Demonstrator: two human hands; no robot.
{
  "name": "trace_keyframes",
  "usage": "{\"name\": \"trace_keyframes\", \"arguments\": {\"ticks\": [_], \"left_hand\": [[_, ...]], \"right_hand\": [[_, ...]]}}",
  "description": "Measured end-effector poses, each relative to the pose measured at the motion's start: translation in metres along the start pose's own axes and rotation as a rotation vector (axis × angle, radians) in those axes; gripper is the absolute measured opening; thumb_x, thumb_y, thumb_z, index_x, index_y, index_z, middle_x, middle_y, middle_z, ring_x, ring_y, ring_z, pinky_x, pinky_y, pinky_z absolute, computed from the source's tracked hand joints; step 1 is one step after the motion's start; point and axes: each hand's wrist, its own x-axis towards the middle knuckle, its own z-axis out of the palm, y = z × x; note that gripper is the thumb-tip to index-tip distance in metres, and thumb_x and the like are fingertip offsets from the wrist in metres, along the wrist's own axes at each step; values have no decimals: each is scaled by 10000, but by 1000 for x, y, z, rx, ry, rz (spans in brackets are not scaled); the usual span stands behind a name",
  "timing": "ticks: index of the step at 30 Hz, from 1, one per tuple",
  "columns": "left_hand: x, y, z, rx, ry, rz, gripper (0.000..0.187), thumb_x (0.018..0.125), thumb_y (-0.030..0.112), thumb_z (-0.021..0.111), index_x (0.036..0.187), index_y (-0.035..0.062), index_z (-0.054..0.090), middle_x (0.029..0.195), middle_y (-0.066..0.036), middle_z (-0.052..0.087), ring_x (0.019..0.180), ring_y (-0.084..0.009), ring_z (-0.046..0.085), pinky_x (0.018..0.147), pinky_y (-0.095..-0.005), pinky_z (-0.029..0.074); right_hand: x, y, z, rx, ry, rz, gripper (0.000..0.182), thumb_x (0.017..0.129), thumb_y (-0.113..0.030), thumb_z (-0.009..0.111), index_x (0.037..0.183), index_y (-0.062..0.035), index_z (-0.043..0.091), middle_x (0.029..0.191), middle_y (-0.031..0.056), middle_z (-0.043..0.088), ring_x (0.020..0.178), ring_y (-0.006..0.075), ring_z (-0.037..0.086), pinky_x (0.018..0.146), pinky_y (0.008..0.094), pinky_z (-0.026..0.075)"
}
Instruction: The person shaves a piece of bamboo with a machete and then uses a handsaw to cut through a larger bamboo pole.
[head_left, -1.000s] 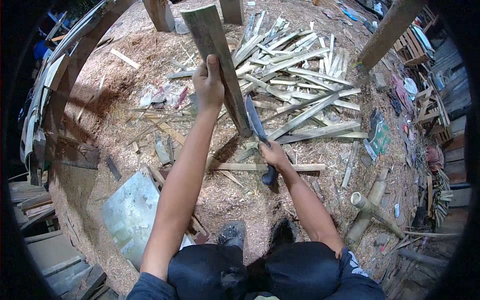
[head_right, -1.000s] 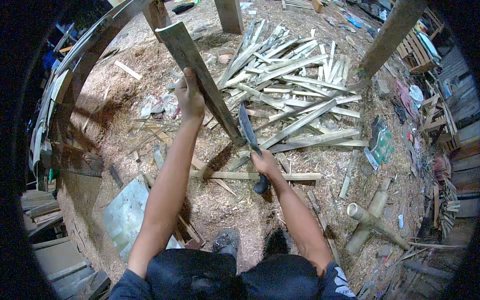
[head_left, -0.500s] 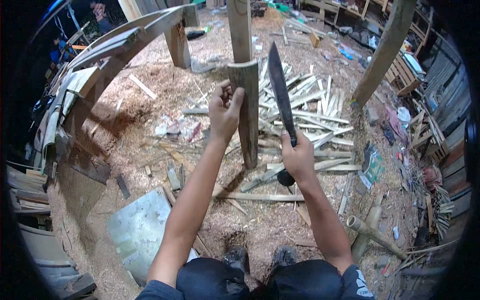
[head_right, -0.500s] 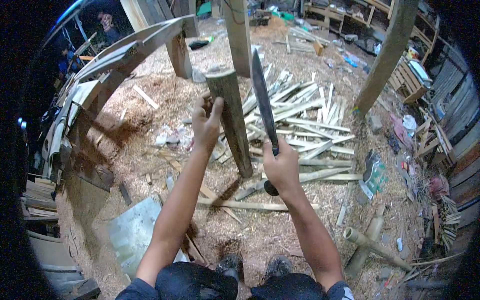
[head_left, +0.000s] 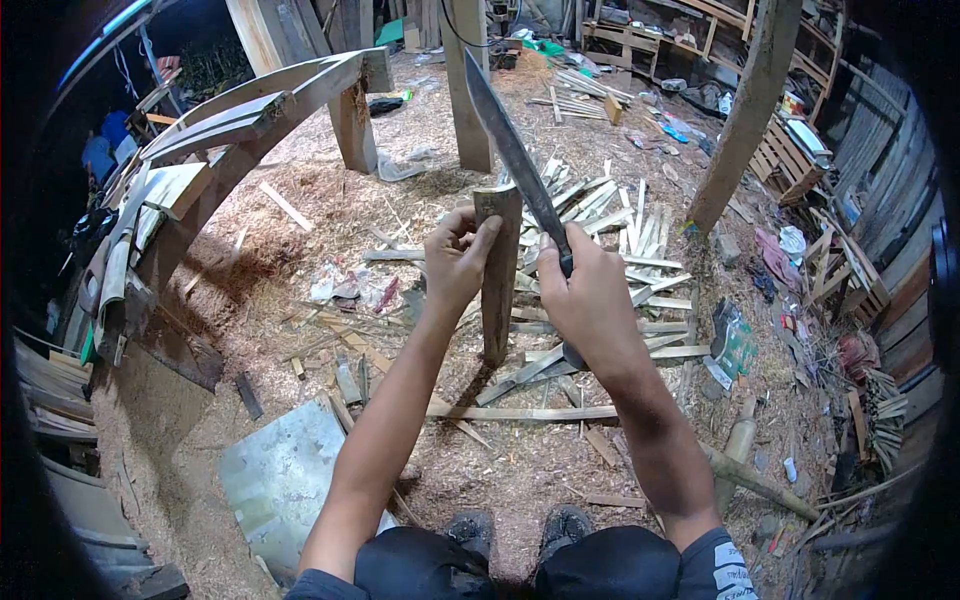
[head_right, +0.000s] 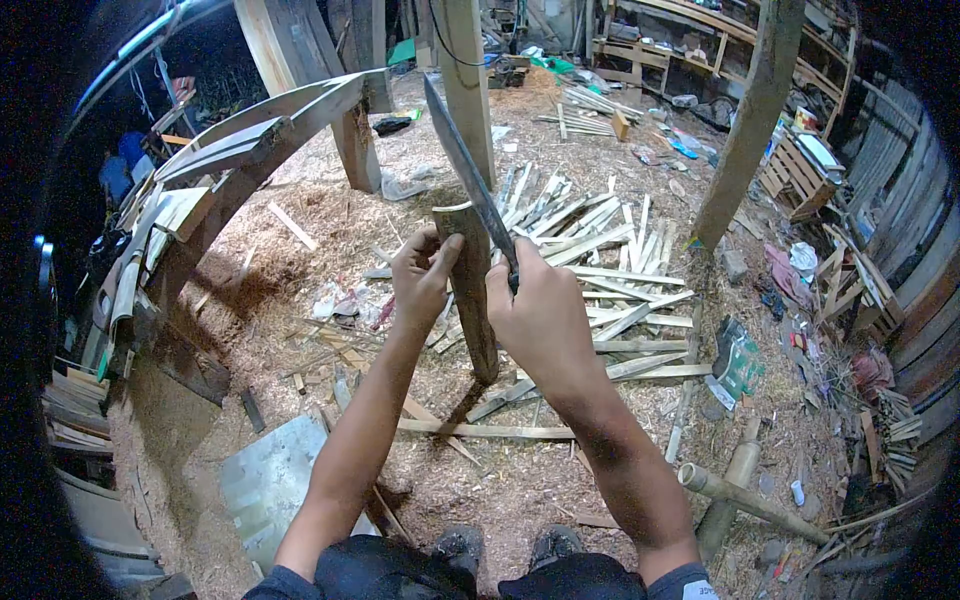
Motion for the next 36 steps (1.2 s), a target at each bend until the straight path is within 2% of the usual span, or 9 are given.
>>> {"name": "trace_keyframes", "arguments": {"ticks": [3,13,21,29,31,36], "left_hand": [[2,-3,-5,-61,10,-82,143,993,109,695,1065,-14,680,907,-18,709,756,-43,632,646,-212,514],[1,0,-7,-68,-38,-33,153,994,104,691,1091,-12,673,940,-29,717,810,-49,644,691,-212,524],[1,-5,-4,-108,3,-66,165,993,103,692,1105,-16,668,943,-34,718,809,-49,652,691,-208,533],[-1,-5,-7,-104,-9,-54,183,993,114,696,1113,-21,668,931,-36,714,793,-45,645,666,-214,535],[-1,-3,-6,-102,-5,-78,147,998,113,690,1076,-11,678,954,-21,713,835,-62,632,736,-228,505],[-4,3,-3,-23,-16,-93,162,998,128,692,1083,-8,672,953,-23,711,842,-60,629,741,-226,501]], "right_hand": [[-2,6,5,-34,22,-39,236,987,-195,547,990,30,620,629,264,612,621,463,653,577,531,497],[-3,2,12,-81,-17,-21,259,1003,-215,533,959,26,618,680,288,644,671,481,668,622,557,528],[-1,0,8,-106,1,-36,255,1009,-215,515,973,20,610,740,296,666,741,495,677,699,572,544],[3,0,9,-164,-37,-17,242,1001,-208,520,986,16,608,739,288,667,739,489,675,690,569,543],[3,-2,6,-169,-37,-24,240,1001,-207,520,989,16,608,737,286,668,737,487,676,689,566,546],[2,-7,6,-75,9,-39,254,1006,-215,525,954,17,612,698,289,646,699,478,670,656,571,523]]}}
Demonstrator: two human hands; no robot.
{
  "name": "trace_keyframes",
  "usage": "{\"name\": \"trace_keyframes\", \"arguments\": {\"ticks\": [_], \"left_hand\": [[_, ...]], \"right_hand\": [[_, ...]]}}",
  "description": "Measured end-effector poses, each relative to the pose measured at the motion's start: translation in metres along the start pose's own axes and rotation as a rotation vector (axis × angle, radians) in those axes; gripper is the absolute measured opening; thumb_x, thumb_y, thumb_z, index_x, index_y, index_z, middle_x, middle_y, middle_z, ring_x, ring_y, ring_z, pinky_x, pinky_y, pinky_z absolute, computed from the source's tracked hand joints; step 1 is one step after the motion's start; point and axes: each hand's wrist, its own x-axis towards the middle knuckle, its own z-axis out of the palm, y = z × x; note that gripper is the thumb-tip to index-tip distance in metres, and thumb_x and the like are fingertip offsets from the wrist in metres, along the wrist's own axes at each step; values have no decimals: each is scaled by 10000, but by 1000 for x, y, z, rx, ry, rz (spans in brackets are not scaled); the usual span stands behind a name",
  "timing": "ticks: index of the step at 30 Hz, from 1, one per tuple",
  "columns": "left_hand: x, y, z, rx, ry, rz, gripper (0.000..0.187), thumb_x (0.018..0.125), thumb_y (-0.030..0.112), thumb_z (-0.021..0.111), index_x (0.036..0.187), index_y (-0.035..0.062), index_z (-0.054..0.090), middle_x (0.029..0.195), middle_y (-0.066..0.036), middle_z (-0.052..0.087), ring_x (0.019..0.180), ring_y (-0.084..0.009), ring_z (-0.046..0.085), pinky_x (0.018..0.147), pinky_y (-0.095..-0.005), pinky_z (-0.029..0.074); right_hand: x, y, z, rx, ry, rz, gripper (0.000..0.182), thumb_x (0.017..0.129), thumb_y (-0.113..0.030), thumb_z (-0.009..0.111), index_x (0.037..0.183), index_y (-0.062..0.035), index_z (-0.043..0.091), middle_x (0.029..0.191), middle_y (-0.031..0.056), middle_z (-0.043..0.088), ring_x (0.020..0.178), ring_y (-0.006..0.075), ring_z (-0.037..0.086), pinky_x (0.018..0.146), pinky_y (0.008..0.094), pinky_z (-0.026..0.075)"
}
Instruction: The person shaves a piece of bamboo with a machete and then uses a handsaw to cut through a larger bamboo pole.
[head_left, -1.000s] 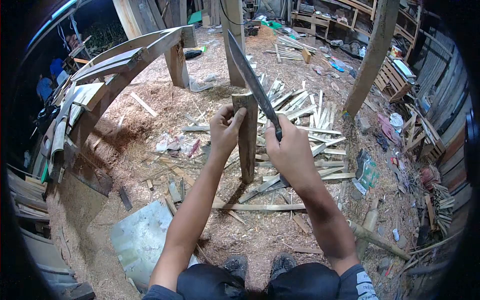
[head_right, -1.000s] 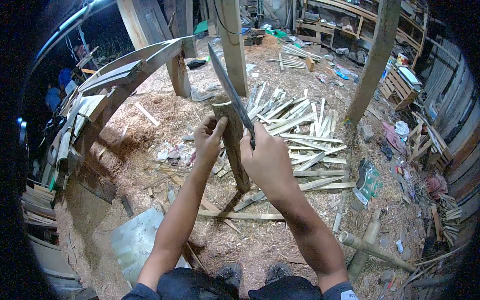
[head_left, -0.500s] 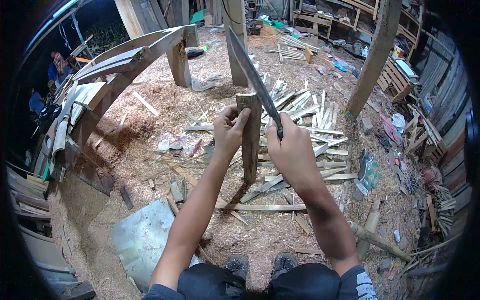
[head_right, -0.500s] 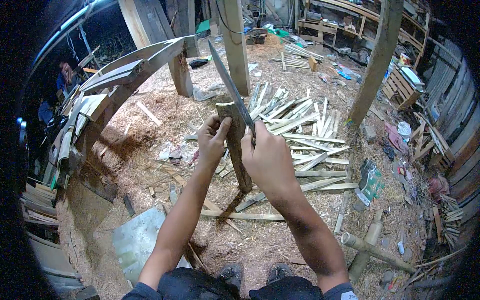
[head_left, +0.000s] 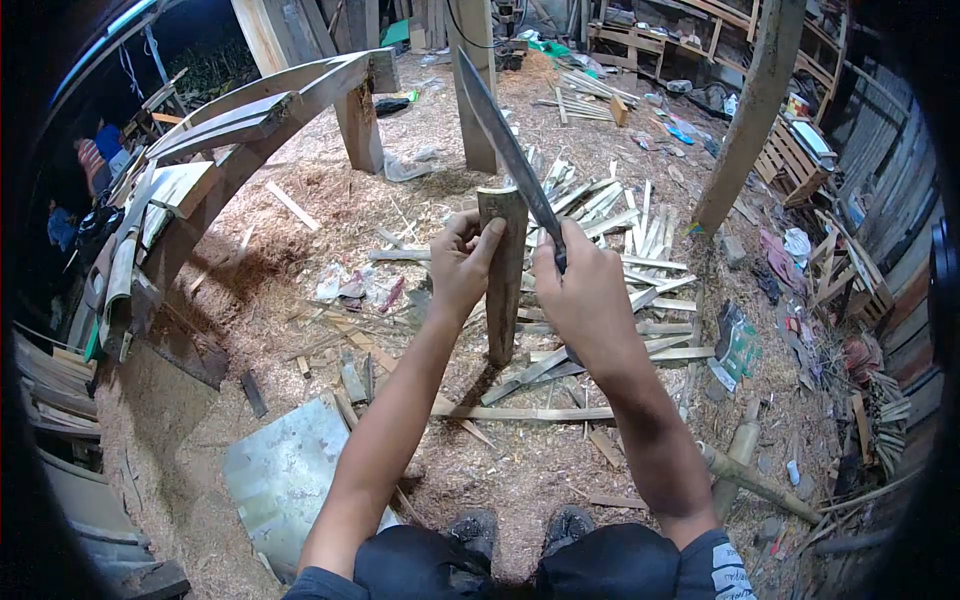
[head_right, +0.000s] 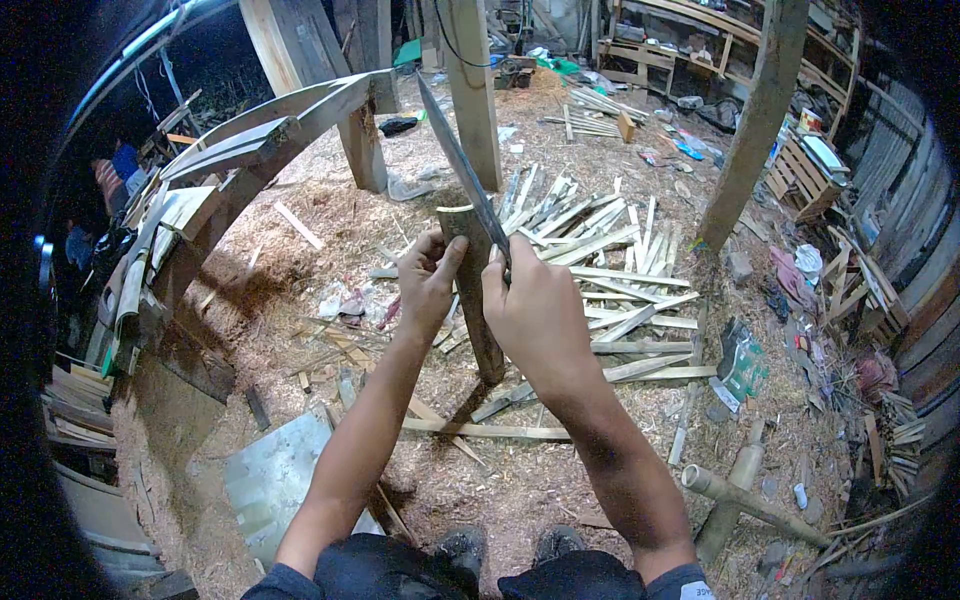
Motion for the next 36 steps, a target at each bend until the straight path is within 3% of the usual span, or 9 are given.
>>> {"name": "trace_keyframes", "arguments": {"ticks": [17,26,28,31,33,34,36], "left_hand": [[2,-5,-4,-66,-9,25,222,1007,162,686,1131,-17,645,963,-21,703,829,-48,623,722,-210,506],[-2,2,-12,-24,-87,-18,212,1001,143,681,1142,-9,638,1015,-21,694,889,-68,622,793,-232,503],[0,9,-20,266,-29,111,296,983,213,707,1198,25,630,1115,-95,677,1009,-141,628,882,-301,502],[47,66,-25,487,84,419,509,1047,444,478,1254,-12,567,1190,-165,624,1164,-268,570,1025,-376,439],[109,95,-28,602,44,745,552,1043,464,501,1294,-24,558,1213,-214,609,1205,-344,562,1059,-445,408],[126,131,-11,555,-25,720,545,1027,467,548,1295,-7,573,1264,-231,593,1216,-345,561,1056,-441,406],[176,195,17,875,-91,1266,496,1076,432,472,1369,36,535,1368,-224,566,1296,-313,543,1077,-449,418]], "right_hand": [[6,6,1,-39,-15,10,258,1008,-215,526,958,22,614,716,291,655,715,485,672,663,565,531],[4,4,-13,-111,-96,31,266,1008,-219,524,982,27,623,752,304,666,747,496,675,699,565,548],[3,4,-17,-99,-128,27,267,1006,-218,531,982,34,618,751,307,664,755,502,673,698,567,549],[2,0,-20,-123,-148,66,270,1006,-218,529,981,37,613,748,312,660,754,503,671,705,572,545],[0,-3,-21,-104,-149,75,270,1006,-219,528,975,37,611,741,315,655,747,507,669,704,577,542],[0,-4,-21,-105,-159,85,271,1007,-219,526,975,37,607,738,316,653,746,510,668,700,577,541],[1,-6,-24,-155,-167,95,269,1010,-220,524,970,35,597,735,308,658,747,507,675,694,572,548]]}}
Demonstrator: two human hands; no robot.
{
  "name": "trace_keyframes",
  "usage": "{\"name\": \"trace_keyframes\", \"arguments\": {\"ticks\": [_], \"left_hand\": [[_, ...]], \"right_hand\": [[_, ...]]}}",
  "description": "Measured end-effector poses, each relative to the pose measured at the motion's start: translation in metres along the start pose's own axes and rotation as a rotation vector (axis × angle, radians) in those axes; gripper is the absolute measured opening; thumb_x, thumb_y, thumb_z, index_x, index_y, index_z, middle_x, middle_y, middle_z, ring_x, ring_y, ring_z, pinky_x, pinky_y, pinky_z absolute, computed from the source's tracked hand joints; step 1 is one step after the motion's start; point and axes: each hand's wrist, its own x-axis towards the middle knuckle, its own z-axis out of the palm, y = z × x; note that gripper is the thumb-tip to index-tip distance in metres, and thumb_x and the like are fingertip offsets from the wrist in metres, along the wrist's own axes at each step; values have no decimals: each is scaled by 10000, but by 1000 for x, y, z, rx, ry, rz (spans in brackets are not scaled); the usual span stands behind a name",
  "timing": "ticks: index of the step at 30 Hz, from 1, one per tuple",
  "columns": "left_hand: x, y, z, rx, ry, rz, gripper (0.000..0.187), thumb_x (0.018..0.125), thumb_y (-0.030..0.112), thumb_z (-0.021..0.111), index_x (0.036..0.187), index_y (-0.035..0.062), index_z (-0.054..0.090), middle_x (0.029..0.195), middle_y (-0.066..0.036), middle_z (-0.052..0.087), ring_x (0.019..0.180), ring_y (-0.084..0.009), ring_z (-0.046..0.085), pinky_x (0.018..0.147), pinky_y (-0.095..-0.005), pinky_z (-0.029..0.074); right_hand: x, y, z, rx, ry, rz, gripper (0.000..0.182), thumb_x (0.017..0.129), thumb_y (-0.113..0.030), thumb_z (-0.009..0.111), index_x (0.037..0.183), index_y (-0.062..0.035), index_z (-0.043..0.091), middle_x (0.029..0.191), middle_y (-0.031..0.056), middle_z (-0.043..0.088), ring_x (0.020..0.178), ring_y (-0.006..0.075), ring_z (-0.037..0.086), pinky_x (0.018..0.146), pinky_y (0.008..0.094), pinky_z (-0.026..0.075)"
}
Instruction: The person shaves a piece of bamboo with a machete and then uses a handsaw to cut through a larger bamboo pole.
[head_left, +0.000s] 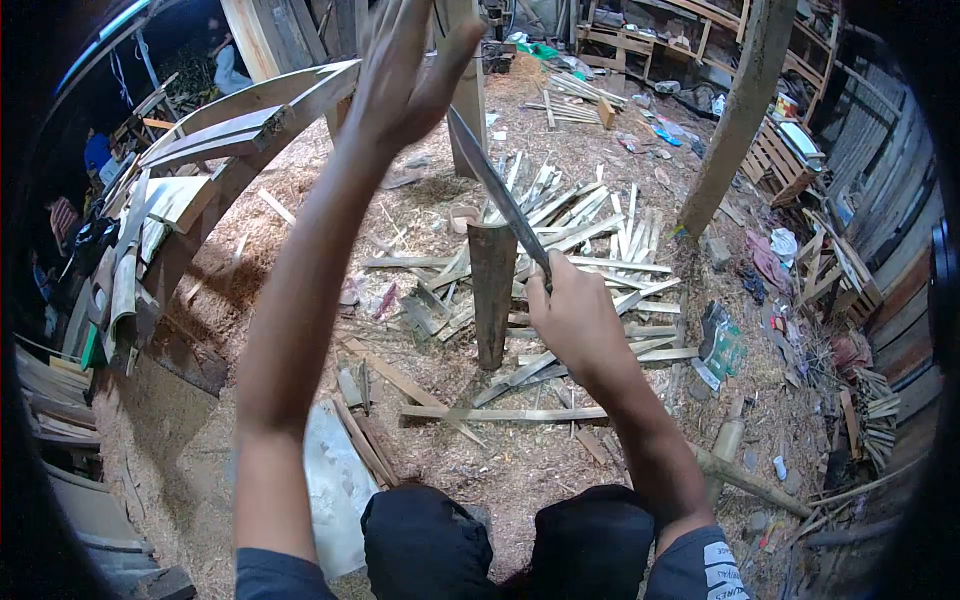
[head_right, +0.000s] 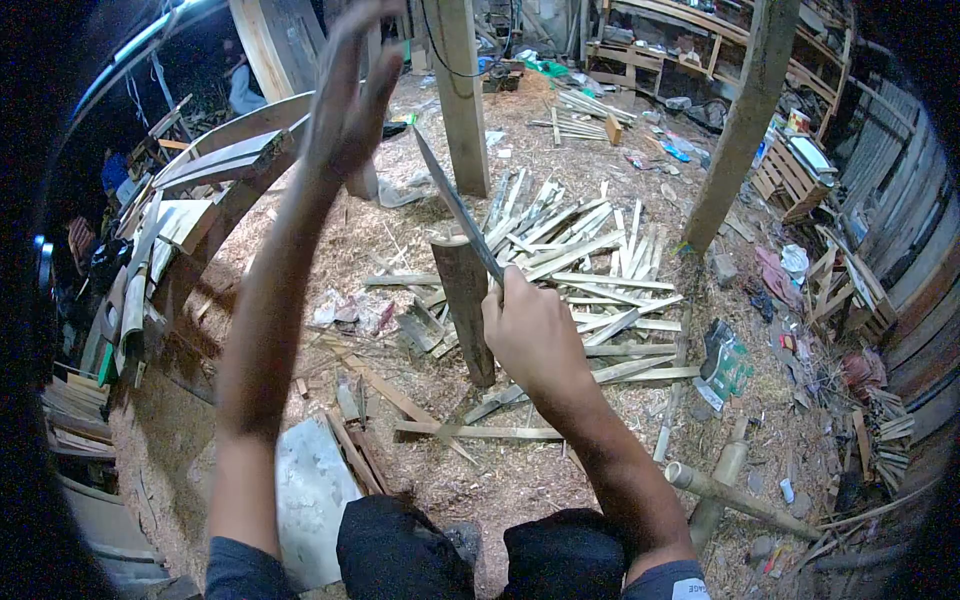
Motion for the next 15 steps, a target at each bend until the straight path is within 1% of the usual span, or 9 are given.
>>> {"name": "trace_keyframes", "arguments": {"ticks": [2,3,5,6,8,9,11,12,15], "left_hand": [[67,22,-14,93,-225,9,818,1027,669,314,1592,80,264,1636,-242,274,1530,-427,204,1242,-595,167],[89,11,2,-186,-204,31,814,1027,670,293,1571,64,295,1614,-251,298,1529,-422,208,1241,-606,149],[109,35,-6,-242,-237,236,827,1025,678,282,1582,67,274,1639,-266,241,1545,-424,157,1244,-612,126],[104,48,-3,-252,-234,236,827,1025,678,282,1582,67,274,1639,-266,241,1545,-424,157,1244,-612,126],[98,67,2,11,-357,20,838,1022,688,268,1594,76,251,1673,-249,158,1564,-400,84,1248,-613,92],[89,59,1,-44,-447,73,833,1021,694,252,1608,104,227,1695,-217,87,1572,-376,23,1243,-629,38],[73,48,9,41,-569,126,810,1025,687,252,1610,127,231,1700,-198,80,1573,-364,18,1234,-649,2],[65,43,9,-53,-678,55,786,1029,677,255,1616,154,222,1703,-189,69,1574,-358,-2,1229,-649,-31],[44,36,8,191,-870,91,789,1021,694,267,1631,200,183,1707,-174,39,1574,-350,-35,1227,-643,-67]], "right_hand": [[4,0,-3,-23,-2,24,264,1011,-217,524,973,35,594,734,301,663,751,499,683,702,565,554],[3,1,-3,-46,-8,48,259,1013,-214,524,977,34,591,734,295,667,755,491,690,710,558,560],[1,5,-2,-40,-1,59,248,1015,-206,527,996,32,592,711,274,673,717,468,703,656,548,576],[-2,5,-1,-71,4,41,244,1016,-202,528,1009,34,587,694,267,670,690,455,706,617,540,577],[-6,3,0,-50,11,56,233,1026,-212,540,942,4,553,655,253,638,665,462,677,586,545,530],[-8,4,1,-46,15,58,233,1026,-212,540,942,4,553,655,253,638,665,462,677,586,545,530],[-10,7,8,-99,17,49,207,1022,-197,539,953,-1,541,660,250,644,666,464,678,597,546,537],[-11,9,11,-176,51,19,191,1019,-180,534,945,-4,531,664,247,648,662,463,679,601,546,541],[-7,12,4,-156,19,-18,190,1004,-179,530,952,3,535,673,257,660,662,440,709,553,538,569]]}}
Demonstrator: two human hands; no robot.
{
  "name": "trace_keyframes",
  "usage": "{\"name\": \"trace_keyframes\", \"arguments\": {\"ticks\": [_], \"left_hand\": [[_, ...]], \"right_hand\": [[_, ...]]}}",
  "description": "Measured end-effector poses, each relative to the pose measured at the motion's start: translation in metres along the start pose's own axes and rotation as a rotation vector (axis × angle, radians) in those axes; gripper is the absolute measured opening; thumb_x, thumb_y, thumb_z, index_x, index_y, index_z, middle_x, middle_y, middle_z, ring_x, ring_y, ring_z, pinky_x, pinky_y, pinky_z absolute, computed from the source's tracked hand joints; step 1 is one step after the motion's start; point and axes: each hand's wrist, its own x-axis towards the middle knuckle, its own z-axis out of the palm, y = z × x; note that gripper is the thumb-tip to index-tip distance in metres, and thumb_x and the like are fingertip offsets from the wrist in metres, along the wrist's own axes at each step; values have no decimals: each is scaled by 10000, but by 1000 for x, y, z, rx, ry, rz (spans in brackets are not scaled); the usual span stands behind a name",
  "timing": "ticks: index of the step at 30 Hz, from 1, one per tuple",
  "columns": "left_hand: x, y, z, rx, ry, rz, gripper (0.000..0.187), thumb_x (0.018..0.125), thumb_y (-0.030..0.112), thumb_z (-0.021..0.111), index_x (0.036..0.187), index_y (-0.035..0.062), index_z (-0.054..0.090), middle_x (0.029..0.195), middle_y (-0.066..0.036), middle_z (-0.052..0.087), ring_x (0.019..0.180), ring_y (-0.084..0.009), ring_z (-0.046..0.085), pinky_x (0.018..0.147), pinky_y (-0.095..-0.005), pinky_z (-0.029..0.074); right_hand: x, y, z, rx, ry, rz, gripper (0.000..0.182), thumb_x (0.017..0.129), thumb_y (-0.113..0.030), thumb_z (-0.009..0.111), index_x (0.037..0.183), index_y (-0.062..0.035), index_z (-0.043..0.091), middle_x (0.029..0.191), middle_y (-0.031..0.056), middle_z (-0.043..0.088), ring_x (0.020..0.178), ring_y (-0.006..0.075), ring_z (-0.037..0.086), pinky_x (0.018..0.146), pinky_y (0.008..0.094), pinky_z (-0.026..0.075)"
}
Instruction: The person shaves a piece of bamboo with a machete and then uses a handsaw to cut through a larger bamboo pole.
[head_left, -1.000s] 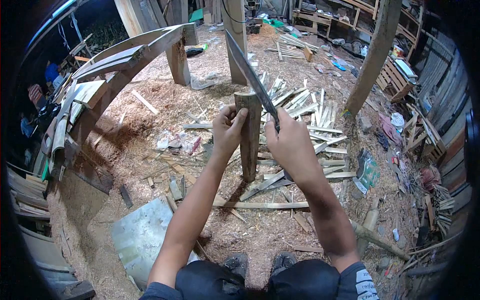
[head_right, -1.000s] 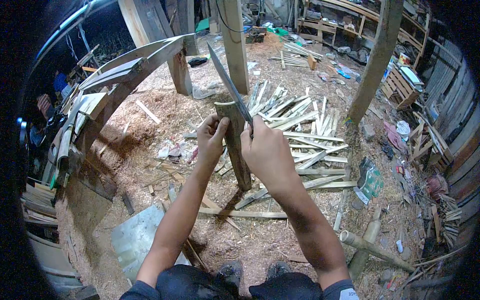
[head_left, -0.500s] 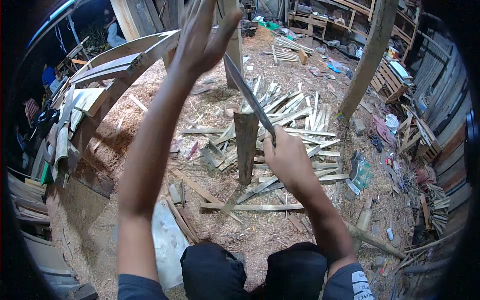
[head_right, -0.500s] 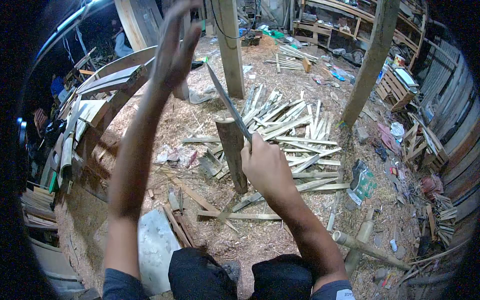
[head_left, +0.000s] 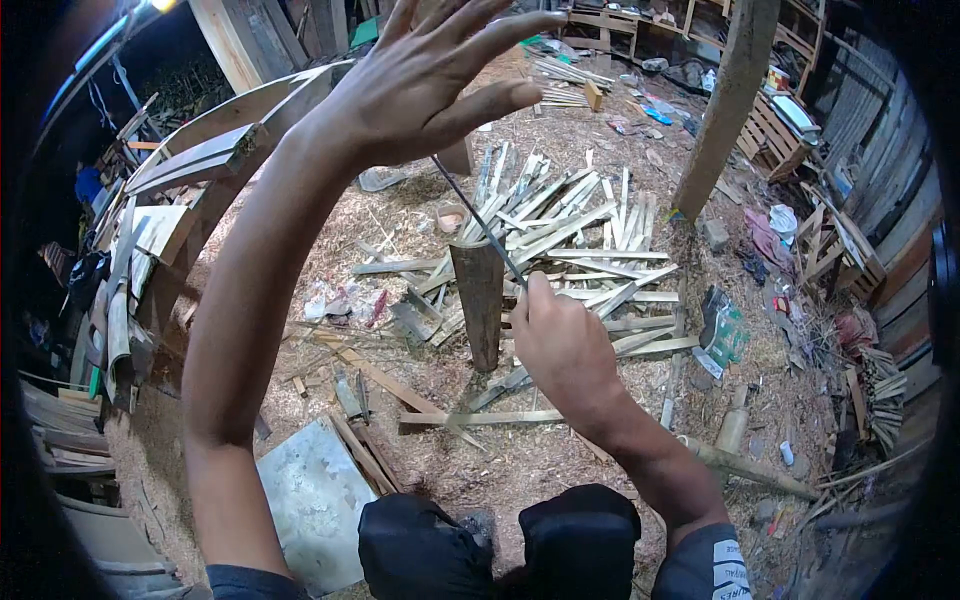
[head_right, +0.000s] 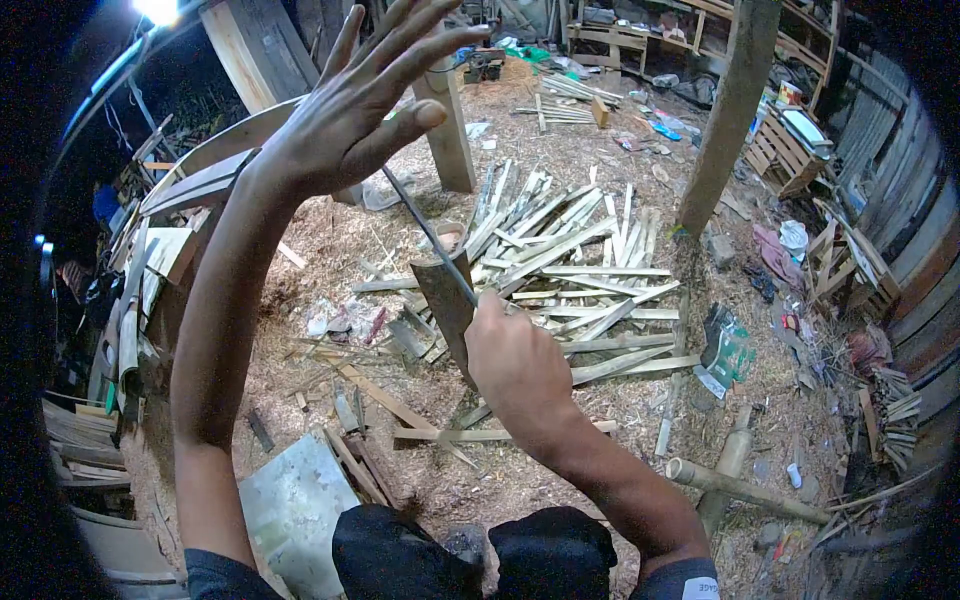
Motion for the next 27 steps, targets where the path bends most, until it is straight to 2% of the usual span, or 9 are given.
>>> {"name": "trace_keyframes", "arguments": {"ticks": [14,15,16,18,19,20,22,24,27], "left_hand": [[27,37,-49,-252,305,-36,918,982,770,118,1622,120,218,1688,-242,53,1570,-378,-22,1248,-618,44],[35,24,-37,-203,371,100,908,986,762,116,1625,123,205,1690,-234,20,1570,-361,-47,1247,-619,40],[26,36,-21,-244,358,-102,864,1017,714,141,1591,85,290,1654,-268,203,1561,-383,137,1238,-618,156],[2,3,38,-329,577,-60,457,1046,396,562,1357,61,560,1322,-219,607,1245,-320,591,1024,-432,469],[-14,22,43,-429,717,-98,416,1000,336,658,1271,24,611,1177,-200,681,1136,-292,659,953,-416,519],[-39,33,70,-543,870,-320,340,956,299,705,1120,5,662,952,-136,727,881,-247,698,803,-373,536],[-97,74,111,-1048,830,-859,266,931,195,737,1096,-1,665,938,-90,719,819,-150,674,761,-282,529],[-119,108,137,-1157,541,-847,241,963,163,701,1133,-6,671,974,-77,696,919,-130,651,782,-236,527],[-134,132,147,-1499,499,-935,269,953,96,731,1186,-21,664,1021,-48,709,915,-94,646,794,-241,532]], "right_hand": [[5,7,-18,184,-63,-20,223,1007,-179,545,923,27,550,634,271,631,648,486,672,578,563,543],[7,8,-17,170,-56,-10,225,1005,-182,548,920,26,549,629,272,628,643,488,669,577,564,542],[9,9,-16,159,-50,1,227,1004,-185,551,917,25,549,624,272,626,639,491,666,575,565,541],[9,10,-16,198,-54,-3,228,999,-186,554,920,28,554,632,278,627,647,498,665,583,566,542],[10,9,-16,210,-51,3,228,998,-185,553,922,30,557,635,283,626,650,502,663,587,568,541],[10,8,-15,225,-52,10,227,998,-184,552,925,31,560,637,288,624,654,506,661,590,570,540],[9,7,-14,231,-37,-9,224,998,-181,550,926,30,563,637,284,626,652,501,664,590,567,541],[6,7,-13,227,-29,-21,221,999,-178,547,928,29,566,636,280,627,651,496,667,590,564,542],[2,3,-15,259,-54,43,213,997,-170,549,938,34,575,628,258,630,627,464,676,572,539,542]]}}
